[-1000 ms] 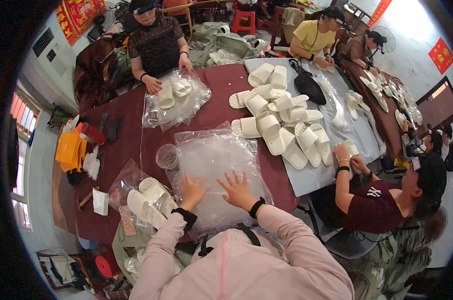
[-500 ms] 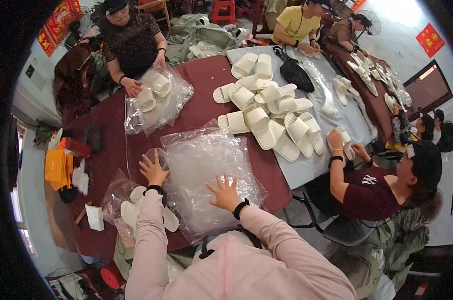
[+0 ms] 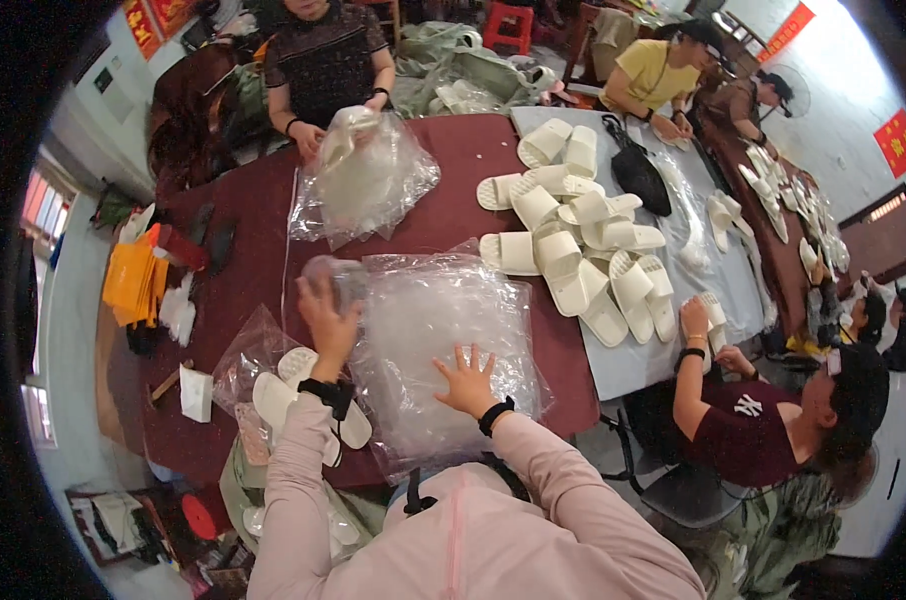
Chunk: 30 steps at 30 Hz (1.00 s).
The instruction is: Sorting and packing white sandals into plastic bags in a manufacturing facility.
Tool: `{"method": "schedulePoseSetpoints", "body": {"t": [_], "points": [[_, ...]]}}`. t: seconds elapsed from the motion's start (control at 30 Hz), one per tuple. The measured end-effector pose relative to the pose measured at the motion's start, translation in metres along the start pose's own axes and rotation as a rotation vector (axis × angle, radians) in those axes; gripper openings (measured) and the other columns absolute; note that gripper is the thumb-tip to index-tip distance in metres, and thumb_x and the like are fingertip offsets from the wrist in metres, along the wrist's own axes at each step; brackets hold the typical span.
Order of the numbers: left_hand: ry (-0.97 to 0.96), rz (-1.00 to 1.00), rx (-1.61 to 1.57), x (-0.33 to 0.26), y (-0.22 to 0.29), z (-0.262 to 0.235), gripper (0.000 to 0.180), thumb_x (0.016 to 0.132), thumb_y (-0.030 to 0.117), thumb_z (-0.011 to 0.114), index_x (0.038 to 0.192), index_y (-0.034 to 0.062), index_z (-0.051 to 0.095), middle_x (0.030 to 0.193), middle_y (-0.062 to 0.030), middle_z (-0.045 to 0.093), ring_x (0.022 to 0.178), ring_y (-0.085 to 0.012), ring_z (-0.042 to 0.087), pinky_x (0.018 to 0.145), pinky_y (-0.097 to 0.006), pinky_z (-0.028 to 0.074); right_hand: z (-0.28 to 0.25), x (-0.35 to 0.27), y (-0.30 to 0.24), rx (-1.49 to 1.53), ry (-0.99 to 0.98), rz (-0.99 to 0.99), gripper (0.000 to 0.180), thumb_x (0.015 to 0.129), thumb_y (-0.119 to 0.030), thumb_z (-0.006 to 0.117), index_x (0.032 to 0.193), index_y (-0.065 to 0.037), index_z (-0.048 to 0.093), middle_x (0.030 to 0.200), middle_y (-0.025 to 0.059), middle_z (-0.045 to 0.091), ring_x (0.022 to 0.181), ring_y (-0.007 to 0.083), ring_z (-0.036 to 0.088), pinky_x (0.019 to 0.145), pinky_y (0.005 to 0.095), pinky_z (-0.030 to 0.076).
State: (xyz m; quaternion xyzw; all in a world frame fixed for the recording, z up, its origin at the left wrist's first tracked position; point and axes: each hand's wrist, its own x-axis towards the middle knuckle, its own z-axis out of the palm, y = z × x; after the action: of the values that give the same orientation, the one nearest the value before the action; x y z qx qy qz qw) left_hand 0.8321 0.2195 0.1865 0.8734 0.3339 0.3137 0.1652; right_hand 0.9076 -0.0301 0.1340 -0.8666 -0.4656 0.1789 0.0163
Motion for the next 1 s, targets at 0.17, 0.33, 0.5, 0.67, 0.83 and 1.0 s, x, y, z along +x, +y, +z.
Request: {"method": "schedulePoseSetpoints", "body": {"t": [0.17, 0.33, 0.5, 0.67, 0.83, 1.0], "points": [[-0.347, 0.303, 0.005, -0.034, 0.071, 0.015, 0.068, 0.074, 0.023, 0.060, 0.134, 0.0222, 0.030, 0.139, -0.0269, 0.010, 0.119, -0.0447, 0.025, 0.099, -0.051, 0.022, -0.003, 0.005, 0.003, 0.012, -0.011, -0.013, 0.071, 0.069, -0.052, 0.060, 0.131, -0.032, 0.033, 0.140, 0.0162, 0.020, 0.128, 0.0425, 0.012, 0.094, 0.0669, 0.009], [-0.550, 0.203, 0.220, -0.090, 0.058, 0.096, 0.062, 0.079, 0.014, 0.051, 0.135, 0.0305, 0.027, 0.142, -0.0218, 0.004, 0.127, -0.0447, 0.012, 0.100, -0.055, 0.018, 0.001, -0.010, 0.020, -0.002, 0.025, -0.072, 0.063, 0.072, -0.044, 0.060, 0.128, -0.027, 0.038, 0.140, 0.0154, 0.021, 0.130, 0.0377, 0.013, 0.096, 0.0641, 0.011], [-0.639, 0.107, 0.245, -0.087, 0.068, 0.099, 0.065, 0.079, 0.012, 0.051, 0.136, 0.0292, 0.024, 0.144, -0.0178, 0.002, 0.130, -0.0423, 0.007, 0.100, -0.057, 0.015, -0.007, -0.055, 0.028, -0.021, -0.004, -0.105, 0.055, 0.074, -0.034, 0.060, 0.124, -0.019, 0.043, 0.137, 0.0183, 0.025, 0.129, 0.0364, 0.017, 0.098, 0.0601, 0.014], [-0.473, 0.339, 0.048, -0.112, 0.080, 0.071, 0.069, 0.072, 0.009, 0.055, 0.134, 0.0122, 0.025, 0.140, -0.0221, 0.014, 0.128, -0.0403, 0.016, 0.102, -0.054, 0.016, -0.002, -0.087, 0.032, 0.249, 0.166, -0.324, 0.044, 0.076, -0.021, 0.058, 0.117, -0.009, 0.048, 0.127, 0.0179, 0.038, 0.115, 0.0362, 0.036, 0.093, 0.0465, 0.032], [-0.546, 0.348, -0.510, -0.202, 0.061, 0.037, 0.054, 0.070, 0.004, 0.051, 0.123, 0.0034, 0.039, 0.131, -0.0279, 0.026, 0.120, -0.0407, 0.031, 0.099, -0.044, 0.028, -0.027, -0.095, 0.003, 0.406, 0.001, -0.551, 0.019, 0.079, -0.014, 0.054, 0.095, -0.004, 0.058, 0.082, 0.0143, 0.060, 0.079, 0.0313, 0.056, 0.072, 0.0403, 0.043], [-0.469, 0.016, -0.269, -0.259, 0.033, -0.011, 0.047, 0.072, 0.007, 0.051, 0.119, 0.0033, 0.043, 0.129, -0.0272, 0.031, 0.119, -0.0402, 0.032, 0.098, -0.045, 0.029, -0.025, -0.076, -0.032, 0.388, -0.115, -0.733, 0.020, 0.079, -0.015, 0.054, 0.096, -0.005, 0.058, 0.083, 0.0140, 0.060, 0.079, 0.0315, 0.056, 0.071, 0.0399, 0.044]]}}
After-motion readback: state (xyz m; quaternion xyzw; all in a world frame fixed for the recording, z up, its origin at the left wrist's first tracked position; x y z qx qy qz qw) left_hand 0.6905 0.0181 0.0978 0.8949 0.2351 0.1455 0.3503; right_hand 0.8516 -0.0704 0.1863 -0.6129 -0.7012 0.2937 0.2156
